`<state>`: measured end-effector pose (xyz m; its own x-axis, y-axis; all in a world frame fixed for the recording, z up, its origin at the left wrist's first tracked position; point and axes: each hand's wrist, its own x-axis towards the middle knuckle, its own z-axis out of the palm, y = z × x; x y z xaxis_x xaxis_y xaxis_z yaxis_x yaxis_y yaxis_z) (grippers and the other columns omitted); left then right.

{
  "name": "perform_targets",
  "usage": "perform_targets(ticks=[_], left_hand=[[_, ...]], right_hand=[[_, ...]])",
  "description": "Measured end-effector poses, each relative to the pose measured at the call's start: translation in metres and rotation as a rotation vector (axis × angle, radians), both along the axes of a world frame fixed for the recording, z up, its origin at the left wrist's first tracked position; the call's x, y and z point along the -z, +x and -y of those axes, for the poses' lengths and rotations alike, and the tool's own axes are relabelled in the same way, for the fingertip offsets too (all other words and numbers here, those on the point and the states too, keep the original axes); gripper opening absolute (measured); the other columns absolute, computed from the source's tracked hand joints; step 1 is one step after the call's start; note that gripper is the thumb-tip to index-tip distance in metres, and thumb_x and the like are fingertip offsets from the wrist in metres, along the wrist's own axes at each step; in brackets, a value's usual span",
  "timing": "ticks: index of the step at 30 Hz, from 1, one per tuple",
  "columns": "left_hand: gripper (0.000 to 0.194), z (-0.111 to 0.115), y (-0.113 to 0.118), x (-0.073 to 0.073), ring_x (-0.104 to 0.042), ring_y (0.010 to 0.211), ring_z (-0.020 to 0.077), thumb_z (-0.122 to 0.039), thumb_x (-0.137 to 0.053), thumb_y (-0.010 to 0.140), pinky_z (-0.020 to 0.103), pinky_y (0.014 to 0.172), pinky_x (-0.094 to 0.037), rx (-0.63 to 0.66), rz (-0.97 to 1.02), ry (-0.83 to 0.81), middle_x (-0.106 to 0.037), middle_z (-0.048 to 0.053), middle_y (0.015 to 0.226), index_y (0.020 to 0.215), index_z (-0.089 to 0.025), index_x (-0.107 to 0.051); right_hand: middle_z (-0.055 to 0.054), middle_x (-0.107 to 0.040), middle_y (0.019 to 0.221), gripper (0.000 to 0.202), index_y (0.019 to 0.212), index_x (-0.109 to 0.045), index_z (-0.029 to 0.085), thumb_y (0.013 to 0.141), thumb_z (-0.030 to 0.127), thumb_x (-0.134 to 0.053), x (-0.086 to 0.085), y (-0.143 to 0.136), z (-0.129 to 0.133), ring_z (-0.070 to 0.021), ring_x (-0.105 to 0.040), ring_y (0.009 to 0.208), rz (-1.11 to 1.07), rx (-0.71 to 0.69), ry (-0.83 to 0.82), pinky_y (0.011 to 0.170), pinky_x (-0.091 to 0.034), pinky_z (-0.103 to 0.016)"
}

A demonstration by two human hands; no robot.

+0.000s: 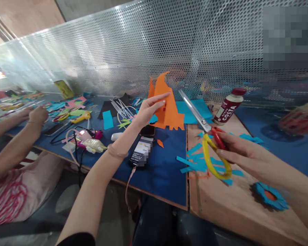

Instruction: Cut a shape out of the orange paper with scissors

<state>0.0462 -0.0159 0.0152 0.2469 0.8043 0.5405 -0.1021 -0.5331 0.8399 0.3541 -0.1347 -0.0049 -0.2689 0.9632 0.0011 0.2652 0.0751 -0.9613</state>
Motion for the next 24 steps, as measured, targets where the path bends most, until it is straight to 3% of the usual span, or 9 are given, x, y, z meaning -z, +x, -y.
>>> perform_targets(ticks=[4,7,10,14,17,20,24], left_hand=[[0.050,-0.004,0.006,-0.010,-0.071,0.102,0.0214,-0.028,-0.065,0.082,0.036,0.091,-0.059,0.088,-0.077,0.016,-0.068,0.007,0.129,0.132,-0.024,-0.063],[0.056,-0.001,0.014,-0.018,-0.067,0.114,0.0279,-0.028,-0.068,0.079,0.041,0.092,-0.059,0.133,-0.118,0.076,-0.060,0.008,0.140,0.135,-0.023,-0.060],[0.067,0.007,0.025,-0.023,-0.054,0.131,0.0355,-0.034,-0.076,0.077,0.049,0.102,-0.052,0.126,-0.184,0.170,-0.056,0.009,0.143,0.139,-0.022,-0.055],[0.107,0.025,0.052,-0.028,-0.014,0.151,0.0441,-0.044,-0.092,0.053,0.059,0.122,-0.018,-0.068,-0.304,0.351,-0.042,0.015,0.152,0.145,-0.019,-0.045],[0.121,0.044,0.076,-0.032,0.010,0.152,0.0413,-0.050,-0.094,0.047,0.056,0.124,0.003,-0.211,-0.271,0.416,-0.030,0.013,0.159,0.149,-0.025,-0.035],[0.129,0.057,0.088,-0.034,0.020,0.151,0.0386,-0.057,-0.090,0.051,0.053,0.124,0.011,-0.313,-0.246,0.508,-0.009,0.006,0.166,0.154,-0.030,-0.017],[0.125,0.056,0.086,-0.030,0.020,0.152,0.0321,-0.062,-0.080,0.064,0.044,0.125,0.014,-0.426,-0.199,0.626,0.017,-0.003,0.165,0.156,-0.031,-0.001]], right_hand=[[-0.005,-0.067,0.127,0.061,0.121,-0.067,0.035,0.064,0.043,-0.084,0.004,0.013,0.001,-0.0309,-0.066,0.109,-0.178,0.055,-0.108,0.075,-0.062,-0.034],[-0.007,-0.070,0.121,0.054,0.111,-0.072,0.033,0.059,0.039,-0.088,0.005,0.018,-0.003,-0.0294,-0.070,0.100,-0.260,0.100,-0.154,0.071,-0.062,-0.032],[-0.007,-0.074,0.107,0.049,0.103,-0.074,0.031,0.057,0.036,-0.089,-0.003,0.019,-0.009,-0.0274,-0.072,0.086,-0.307,0.135,-0.190,0.062,-0.060,-0.032],[-0.004,-0.074,0.101,0.039,0.100,-0.072,0.027,0.065,0.033,-0.087,-0.023,0.002,-0.022,-0.0193,-0.070,0.083,-0.378,0.115,-0.069,0.070,-0.057,-0.029],[-0.002,-0.071,0.094,0.040,0.097,-0.070,0.021,0.063,0.034,-0.088,-0.033,-0.019,-0.031,-0.0147,-0.068,0.078,-0.396,0.100,0.072,0.071,-0.055,-0.025],[-0.001,-0.068,0.087,0.039,0.098,-0.067,0.021,0.070,0.042,-0.083,-0.036,-0.035,-0.036,-0.0123,-0.063,0.067,-0.343,0.051,0.133,0.061,-0.053,-0.026],[0.000,-0.064,0.079,0.042,0.102,-0.063,0.022,0.074,0.049,-0.079,-0.035,-0.041,-0.039,-0.0119,-0.058,0.060,-0.272,0.034,0.204,0.052,-0.046,-0.026]])
